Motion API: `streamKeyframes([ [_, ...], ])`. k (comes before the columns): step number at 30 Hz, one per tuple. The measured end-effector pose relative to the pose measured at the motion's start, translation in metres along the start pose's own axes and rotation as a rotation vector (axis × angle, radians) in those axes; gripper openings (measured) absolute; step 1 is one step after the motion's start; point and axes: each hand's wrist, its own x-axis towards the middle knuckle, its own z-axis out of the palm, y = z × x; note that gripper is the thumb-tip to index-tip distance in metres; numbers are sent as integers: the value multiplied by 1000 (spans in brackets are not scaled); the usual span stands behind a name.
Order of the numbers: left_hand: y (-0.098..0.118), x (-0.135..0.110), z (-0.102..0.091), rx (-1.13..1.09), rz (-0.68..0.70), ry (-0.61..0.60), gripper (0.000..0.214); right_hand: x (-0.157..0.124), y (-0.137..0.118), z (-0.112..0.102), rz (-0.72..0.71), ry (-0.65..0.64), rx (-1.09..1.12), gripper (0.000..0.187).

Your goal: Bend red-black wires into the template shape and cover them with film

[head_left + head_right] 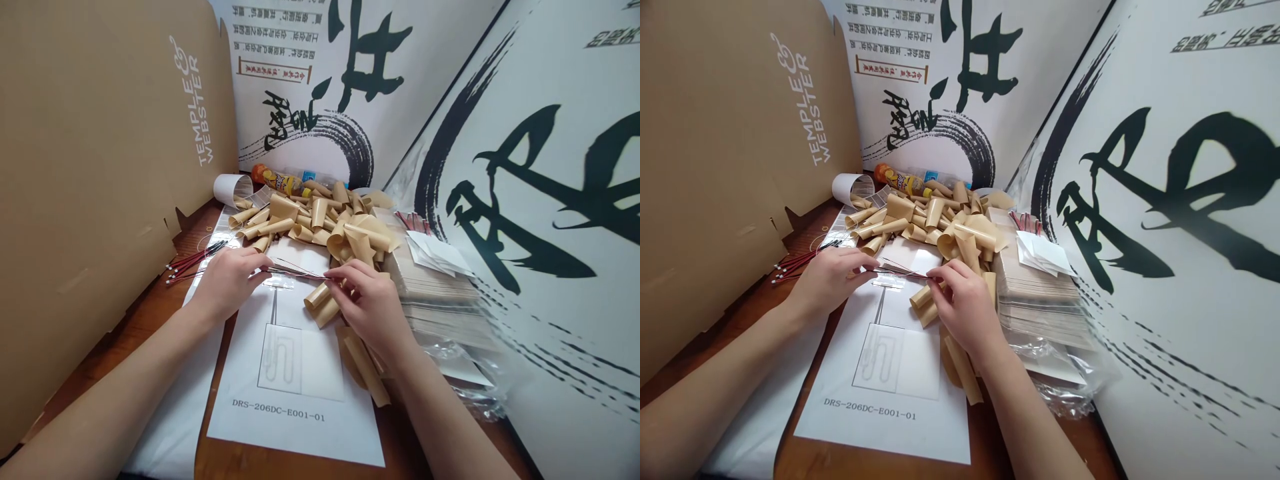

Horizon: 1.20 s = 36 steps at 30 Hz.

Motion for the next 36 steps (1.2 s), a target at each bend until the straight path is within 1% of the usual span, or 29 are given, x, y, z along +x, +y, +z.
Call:
streamKeyframes([
  [5,-2,0,3,-29,34,14,7,0,1,-1,-24,38,-15,15],
  [8,-2,1,4,-34,62,33,8,0,2,-2,-14,54,-28,16],
  [11,-2,1,3,-47,77,21,10,0,1,-2,-1,67,-34,17],
  [16,1,2,1,-69,33,-9,24,0,1,-2,-21,73,-37,18],
  [20,3,3,0,-57,7,-18,28,0,2,-2,-26,63,-44,17],
  [24,3,3,-1,-37,10,-11,25,0,2,-2,-32,65,-48,18],
  [29,1,2,0,-37,60,-17,10,0,1,-2,-30,65,-41,18],
  [33,1,2,2,-26,85,-21,11,0,0,-2,-35,71,-36,17],
  [36,2,3,2,-32,77,-13,12,-1,-1,-2,-35,70,-36,17],
])
